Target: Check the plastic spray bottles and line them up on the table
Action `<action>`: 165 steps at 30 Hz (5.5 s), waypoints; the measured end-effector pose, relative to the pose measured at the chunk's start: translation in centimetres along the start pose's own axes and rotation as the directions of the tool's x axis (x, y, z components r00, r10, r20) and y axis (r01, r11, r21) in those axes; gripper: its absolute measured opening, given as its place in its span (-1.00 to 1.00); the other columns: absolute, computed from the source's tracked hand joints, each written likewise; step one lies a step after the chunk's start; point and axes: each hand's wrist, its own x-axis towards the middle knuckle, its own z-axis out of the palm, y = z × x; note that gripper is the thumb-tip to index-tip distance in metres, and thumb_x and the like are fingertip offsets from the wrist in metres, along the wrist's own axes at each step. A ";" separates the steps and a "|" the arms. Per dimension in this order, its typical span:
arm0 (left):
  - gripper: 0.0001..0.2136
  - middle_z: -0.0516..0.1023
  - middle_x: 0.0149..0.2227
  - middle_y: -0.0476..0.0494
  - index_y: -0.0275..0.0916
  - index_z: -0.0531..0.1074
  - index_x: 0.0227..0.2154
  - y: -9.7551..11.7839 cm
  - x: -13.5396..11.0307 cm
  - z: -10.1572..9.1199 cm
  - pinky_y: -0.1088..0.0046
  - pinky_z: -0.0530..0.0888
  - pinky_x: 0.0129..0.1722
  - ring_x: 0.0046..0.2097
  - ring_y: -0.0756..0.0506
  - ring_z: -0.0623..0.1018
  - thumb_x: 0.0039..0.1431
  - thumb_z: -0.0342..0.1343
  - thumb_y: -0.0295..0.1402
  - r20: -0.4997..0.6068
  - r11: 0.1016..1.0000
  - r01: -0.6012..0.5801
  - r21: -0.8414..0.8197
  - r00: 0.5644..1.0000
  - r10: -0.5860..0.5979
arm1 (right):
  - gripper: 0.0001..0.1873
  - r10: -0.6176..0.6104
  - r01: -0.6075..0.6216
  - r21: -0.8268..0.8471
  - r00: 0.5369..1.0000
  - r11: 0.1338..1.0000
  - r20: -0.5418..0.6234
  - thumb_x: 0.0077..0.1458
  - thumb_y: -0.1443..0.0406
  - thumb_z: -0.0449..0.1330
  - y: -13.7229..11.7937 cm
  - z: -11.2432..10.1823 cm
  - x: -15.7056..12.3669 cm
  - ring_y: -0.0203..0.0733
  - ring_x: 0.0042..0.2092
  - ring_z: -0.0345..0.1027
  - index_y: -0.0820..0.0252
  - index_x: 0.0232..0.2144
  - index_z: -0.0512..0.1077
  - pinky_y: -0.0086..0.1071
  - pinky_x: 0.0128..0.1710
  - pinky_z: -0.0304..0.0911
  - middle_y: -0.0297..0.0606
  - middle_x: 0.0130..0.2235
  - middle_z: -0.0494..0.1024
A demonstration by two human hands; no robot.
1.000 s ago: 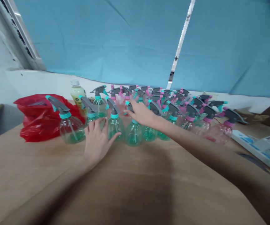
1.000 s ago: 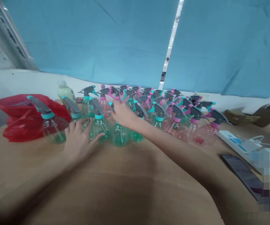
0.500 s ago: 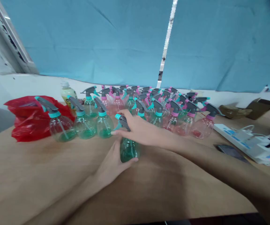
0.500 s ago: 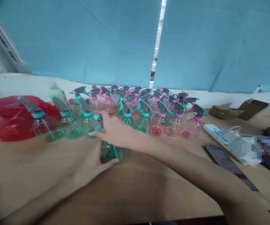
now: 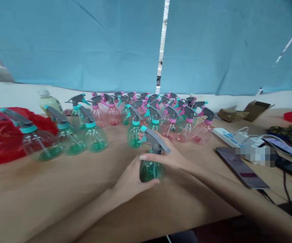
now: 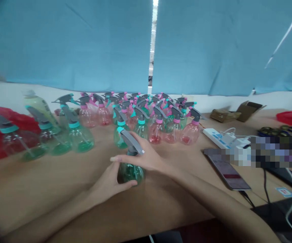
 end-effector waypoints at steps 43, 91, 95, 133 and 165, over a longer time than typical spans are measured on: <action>-0.52 0.28 0.22 -0.23 -0.19 0.24 0.19 -6.2 1.4 -2.8 0.06 0.20 0.19 0.24 -0.28 0.23 0.27 0.03 -0.13 0.238 0.881 -0.215 0.421 0.964 0.121 | -0.77 0.070 -0.063 0.242 0.997 0.968 -0.017 0.11 0.28 0.21 3.9 -2.6 3.0 -0.11 0.07 0.36 -0.03 -0.13 0.41 -0.15 0.10 0.24 -0.29 -0.01 0.49; -0.46 0.09 0.31 -0.26 -0.30 0.17 0.23 -5.1 0.4 -2.1 0.08 0.16 0.22 0.30 -0.25 0.13 0.32 -0.05 -0.07 0.299 0.780 -0.255 0.572 0.950 0.091 | -0.81 0.077 -0.079 0.205 0.997 0.976 0.015 0.18 0.19 0.16 3.2 -1.7 1.5 -0.24 -0.15 0.41 0.01 -0.14 0.40 -0.28 -0.04 0.31 -0.30 -0.12 0.50; -0.46 0.09 0.31 -0.26 -0.31 0.16 0.23 -5.3 0.4 -2.1 0.08 0.16 0.22 0.30 -0.25 0.12 0.33 -0.07 -0.07 0.286 0.783 -0.268 0.561 0.951 0.120 | -0.80 0.076 -0.081 0.234 0.997 0.969 0.031 0.17 0.19 0.16 3.1 -1.8 1.4 -0.20 -0.07 0.39 0.00 -0.13 0.38 -0.23 0.00 0.28 -0.29 -0.06 0.48; -0.48 0.14 0.29 -0.27 -0.31 0.18 0.22 -5.1 0.6 -2.1 0.07 0.15 0.22 0.30 -0.26 0.13 0.33 -0.06 -0.09 0.287 0.798 -0.255 0.546 0.952 0.108 | -0.79 0.107 -0.103 0.185 0.994 0.977 -0.009 0.14 0.18 0.18 2.7 -1.8 1.5 -0.22 -0.24 0.39 0.04 -0.15 0.41 -0.23 -0.12 0.32 -0.27 -0.11 0.52; -0.47 0.14 0.29 -0.26 -0.31 0.17 0.23 -5.2 0.6 -2.0 0.09 0.14 0.23 0.31 -0.22 0.12 0.32 -0.06 -0.08 0.285 0.797 -0.255 0.548 0.952 0.109 | -0.78 0.092 -0.089 0.071 0.995 0.993 -0.044 0.16 0.07 0.12 2.6 -1.9 1.6 -0.30 -0.52 0.11 0.05 -0.32 0.41 -0.22 -0.22 0.25 -0.40 -0.50 0.30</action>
